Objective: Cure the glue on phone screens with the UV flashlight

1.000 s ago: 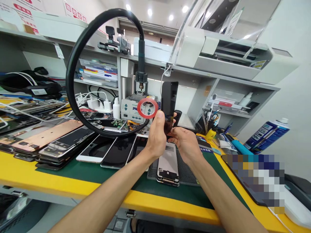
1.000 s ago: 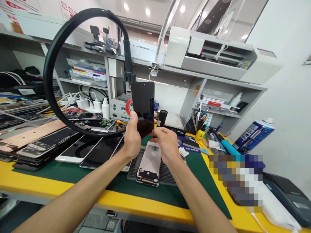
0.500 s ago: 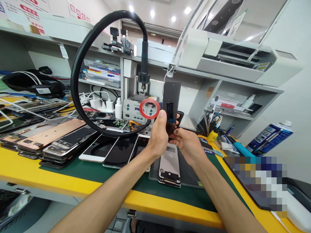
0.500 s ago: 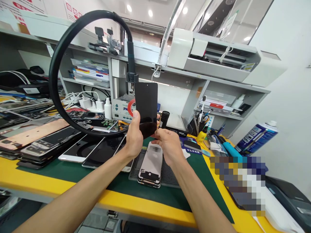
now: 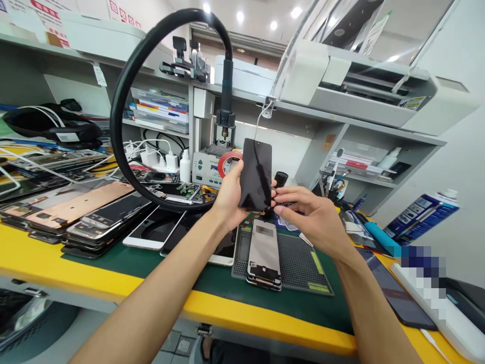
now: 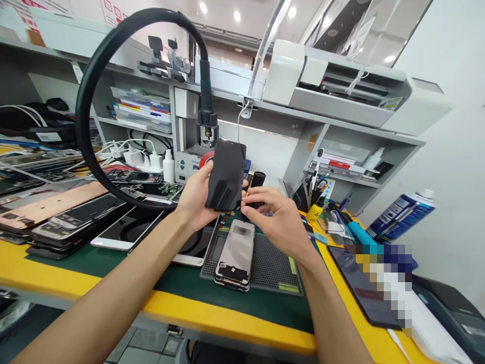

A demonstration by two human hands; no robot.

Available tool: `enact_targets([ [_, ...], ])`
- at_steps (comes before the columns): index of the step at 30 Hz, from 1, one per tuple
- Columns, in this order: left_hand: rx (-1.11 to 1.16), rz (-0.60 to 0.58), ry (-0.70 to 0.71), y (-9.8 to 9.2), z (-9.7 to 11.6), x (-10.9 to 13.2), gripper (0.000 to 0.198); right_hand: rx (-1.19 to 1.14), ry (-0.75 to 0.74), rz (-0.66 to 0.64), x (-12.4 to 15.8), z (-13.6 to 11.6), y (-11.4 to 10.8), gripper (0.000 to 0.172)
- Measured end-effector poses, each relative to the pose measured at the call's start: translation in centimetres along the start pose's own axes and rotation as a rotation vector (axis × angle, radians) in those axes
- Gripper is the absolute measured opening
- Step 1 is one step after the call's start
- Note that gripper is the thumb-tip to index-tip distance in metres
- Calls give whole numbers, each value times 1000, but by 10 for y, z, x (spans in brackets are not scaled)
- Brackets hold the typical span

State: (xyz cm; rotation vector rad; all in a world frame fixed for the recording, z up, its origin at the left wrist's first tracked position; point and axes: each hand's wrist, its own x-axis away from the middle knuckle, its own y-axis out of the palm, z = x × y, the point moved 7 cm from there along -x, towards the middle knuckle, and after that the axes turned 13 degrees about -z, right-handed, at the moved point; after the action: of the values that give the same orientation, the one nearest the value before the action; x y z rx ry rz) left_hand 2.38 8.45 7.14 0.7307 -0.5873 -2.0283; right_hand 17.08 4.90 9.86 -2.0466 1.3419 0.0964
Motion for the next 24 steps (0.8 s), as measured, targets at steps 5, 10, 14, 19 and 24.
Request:
enact_targets([
  [5,72,-73,-68,0,-6,-3,51,621,-319,-56,13,-29,15,18],
  [10,61,-80,-99,-2,-8,-4,50,1000,-417,-122,18,-36,33,21],
  [14,78,-67,-105,-1,-7,-4,48,1181,-489,-184,18,-41,41,23],
  [19,80,-106,-108,4,-8,-4,48,1273,-530,-288,16,-49,45,21],
  [24,65,-62,-121,3,-9,-2,49,1410,-576,-378,15,-58,51,20],
])
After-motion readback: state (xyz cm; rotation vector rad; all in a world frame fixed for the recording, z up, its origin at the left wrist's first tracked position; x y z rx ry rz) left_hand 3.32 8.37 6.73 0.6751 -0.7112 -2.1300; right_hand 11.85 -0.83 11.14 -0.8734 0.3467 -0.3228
